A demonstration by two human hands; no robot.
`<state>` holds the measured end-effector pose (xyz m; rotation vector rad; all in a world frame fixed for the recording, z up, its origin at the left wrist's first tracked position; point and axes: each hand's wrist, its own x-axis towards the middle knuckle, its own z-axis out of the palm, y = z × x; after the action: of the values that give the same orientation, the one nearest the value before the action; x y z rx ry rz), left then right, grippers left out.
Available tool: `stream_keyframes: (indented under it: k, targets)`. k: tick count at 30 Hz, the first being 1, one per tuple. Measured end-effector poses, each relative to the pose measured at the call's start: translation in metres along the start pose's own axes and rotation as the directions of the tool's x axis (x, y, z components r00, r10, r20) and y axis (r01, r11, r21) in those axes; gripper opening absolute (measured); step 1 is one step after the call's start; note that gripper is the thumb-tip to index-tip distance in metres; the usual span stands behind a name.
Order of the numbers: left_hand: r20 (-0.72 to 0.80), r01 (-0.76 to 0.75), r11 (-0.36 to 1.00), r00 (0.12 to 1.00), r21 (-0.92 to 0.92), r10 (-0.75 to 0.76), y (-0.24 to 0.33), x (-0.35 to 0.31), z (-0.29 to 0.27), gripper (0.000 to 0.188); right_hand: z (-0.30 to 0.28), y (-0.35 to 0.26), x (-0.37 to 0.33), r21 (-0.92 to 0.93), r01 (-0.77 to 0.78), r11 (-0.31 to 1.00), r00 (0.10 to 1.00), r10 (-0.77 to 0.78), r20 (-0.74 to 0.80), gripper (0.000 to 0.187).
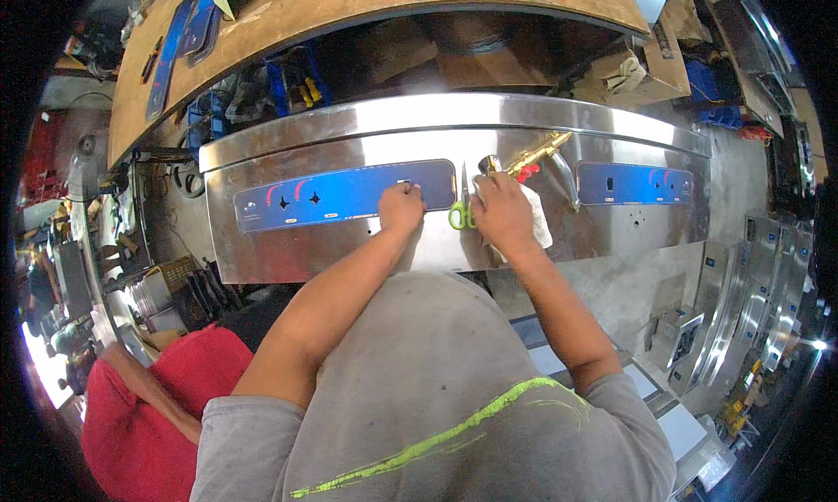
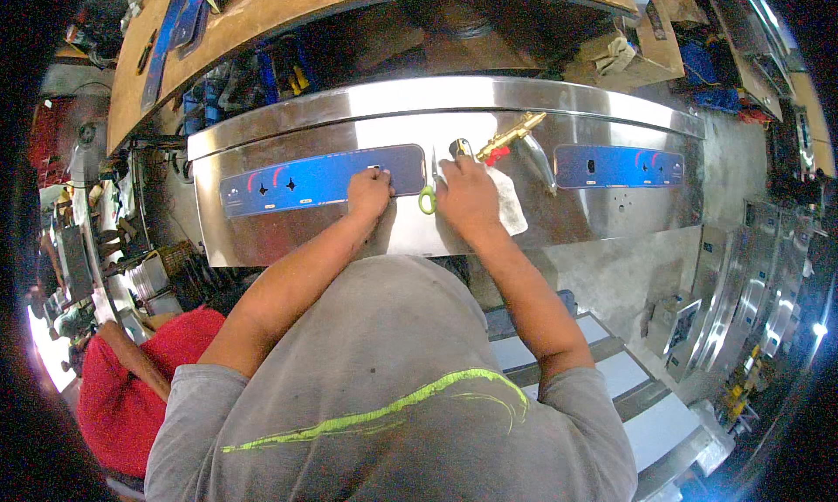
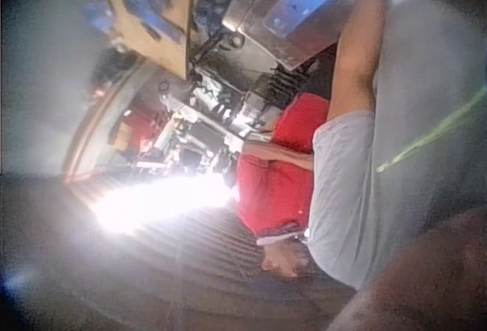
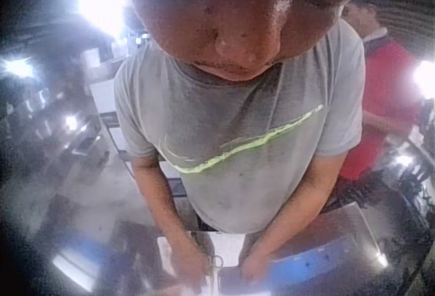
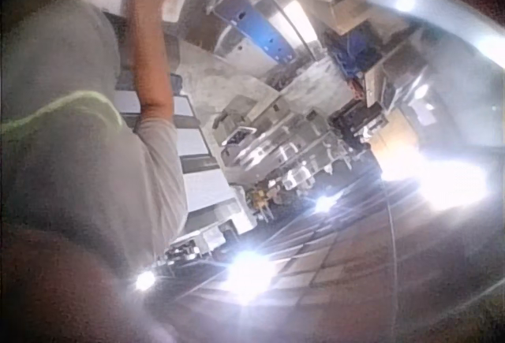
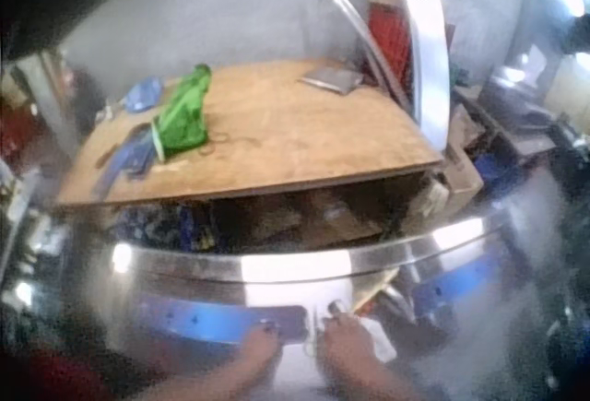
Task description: The person positions a blue control panel on a stainless steel workbench and uses a utility knife to cut around its perimeter and internal cutouts. The person holds the panel steady with one hand while cutting with the other.
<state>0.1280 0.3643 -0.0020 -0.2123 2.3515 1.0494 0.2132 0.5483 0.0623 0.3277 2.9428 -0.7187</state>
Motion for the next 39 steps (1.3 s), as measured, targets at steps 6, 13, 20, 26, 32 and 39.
stream_keyframes:
  k: [6,13,20,26,32,39]
  targets:
    - [0.001,0.075,0.962,0.997,-0.262,-0.077,0.006,-0.011,0.001,0.031,-0.017,0.01,-0.003,-0.048,-0.326,0.944,0.917,0.328,0.228,0.061]
    - [0.008,0.111,0.884,0.993,-0.454,-0.12,0.002,-0.009,0.003,0.027,-0.011,0.008,0.001,0.026,-0.433,0.901,0.896,0.427,0.124,0.064]
    - [0.114,-0.002,0.995,0.993,-0.097,0.013,-0.002,0.005,-0.016,0.029,-0.019,-0.002,-0.009,0.698,-0.072,0.712,0.96,0.238,-0.144,0.058]
    - [0.193,-0.277,0.904,0.956,0.325,0.223,-0.004,0.025,-0.027,0.035,0.046,-0.036,0.006,1.0,-0.023,0.006,0.977,0.211,0.022,0.057]
    - [0.31,-0.338,0.868,0.923,0.363,0.229,-0.004,0.041,-0.037,0.037,0.071,-0.049,-0.006,0.99,0.085,0.116,0.934,0.336,-0.12,0.062]
    - [0.3,-0.398,0.871,0.901,0.288,0.313,-0.004,0.034,-0.041,0.036,0.104,-0.054,0.009,0.991,0.077,-0.11,0.889,0.457,-0.018,0.057]
